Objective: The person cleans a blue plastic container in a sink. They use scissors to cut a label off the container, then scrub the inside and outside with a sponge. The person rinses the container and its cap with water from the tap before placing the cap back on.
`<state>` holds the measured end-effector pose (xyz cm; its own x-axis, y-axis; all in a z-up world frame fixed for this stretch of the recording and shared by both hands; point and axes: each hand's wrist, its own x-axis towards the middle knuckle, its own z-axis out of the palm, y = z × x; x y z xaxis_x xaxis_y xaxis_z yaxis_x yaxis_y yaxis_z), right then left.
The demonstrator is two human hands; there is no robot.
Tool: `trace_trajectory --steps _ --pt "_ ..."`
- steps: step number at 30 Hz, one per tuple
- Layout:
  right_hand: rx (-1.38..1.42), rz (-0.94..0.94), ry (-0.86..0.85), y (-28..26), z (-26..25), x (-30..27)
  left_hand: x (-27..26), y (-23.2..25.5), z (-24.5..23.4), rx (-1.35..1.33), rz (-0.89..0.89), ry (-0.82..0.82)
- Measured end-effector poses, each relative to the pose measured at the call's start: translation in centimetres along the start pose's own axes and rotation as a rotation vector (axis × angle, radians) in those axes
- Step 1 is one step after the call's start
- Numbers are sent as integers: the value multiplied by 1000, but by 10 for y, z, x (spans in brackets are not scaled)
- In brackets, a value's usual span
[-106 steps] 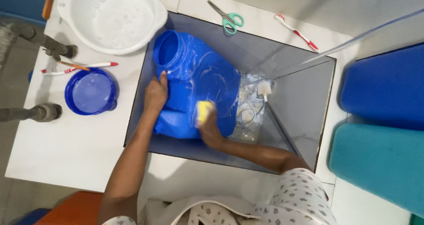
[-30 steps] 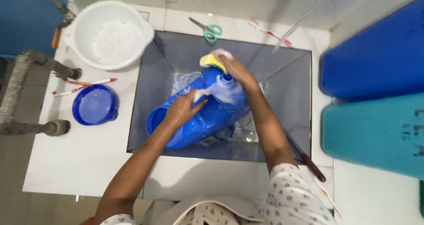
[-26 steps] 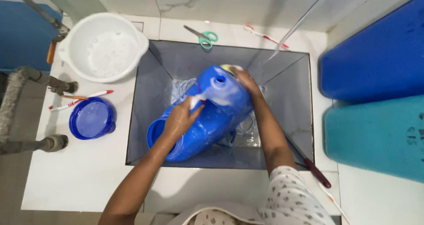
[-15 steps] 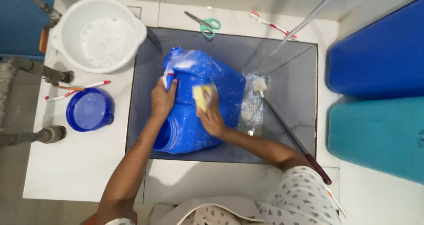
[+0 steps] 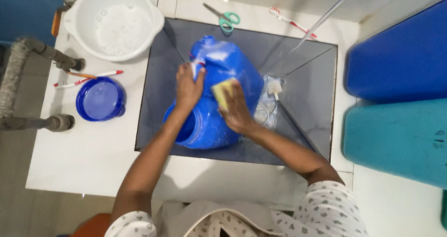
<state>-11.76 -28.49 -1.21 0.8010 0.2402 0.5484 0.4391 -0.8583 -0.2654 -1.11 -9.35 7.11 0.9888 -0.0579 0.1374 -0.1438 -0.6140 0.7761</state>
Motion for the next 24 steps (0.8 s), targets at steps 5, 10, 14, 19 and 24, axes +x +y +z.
trace_trajectory --steps 5,10,14,19,24 --pt "87 -160 -429 28 -37 92 -11 29 34 169 263 -13" --pt "403 66 -291 -7 -102 54 9 20 32 96 77 62" --pt "558 189 -295 -31 -147 31 12 26 50 -117 -408 149" --pt "932 313 -576 85 -190 92 -18 58 34 293 340 -51" --pt "937 823 -433 180 -196 88 -2 117 2 486 484 -422"
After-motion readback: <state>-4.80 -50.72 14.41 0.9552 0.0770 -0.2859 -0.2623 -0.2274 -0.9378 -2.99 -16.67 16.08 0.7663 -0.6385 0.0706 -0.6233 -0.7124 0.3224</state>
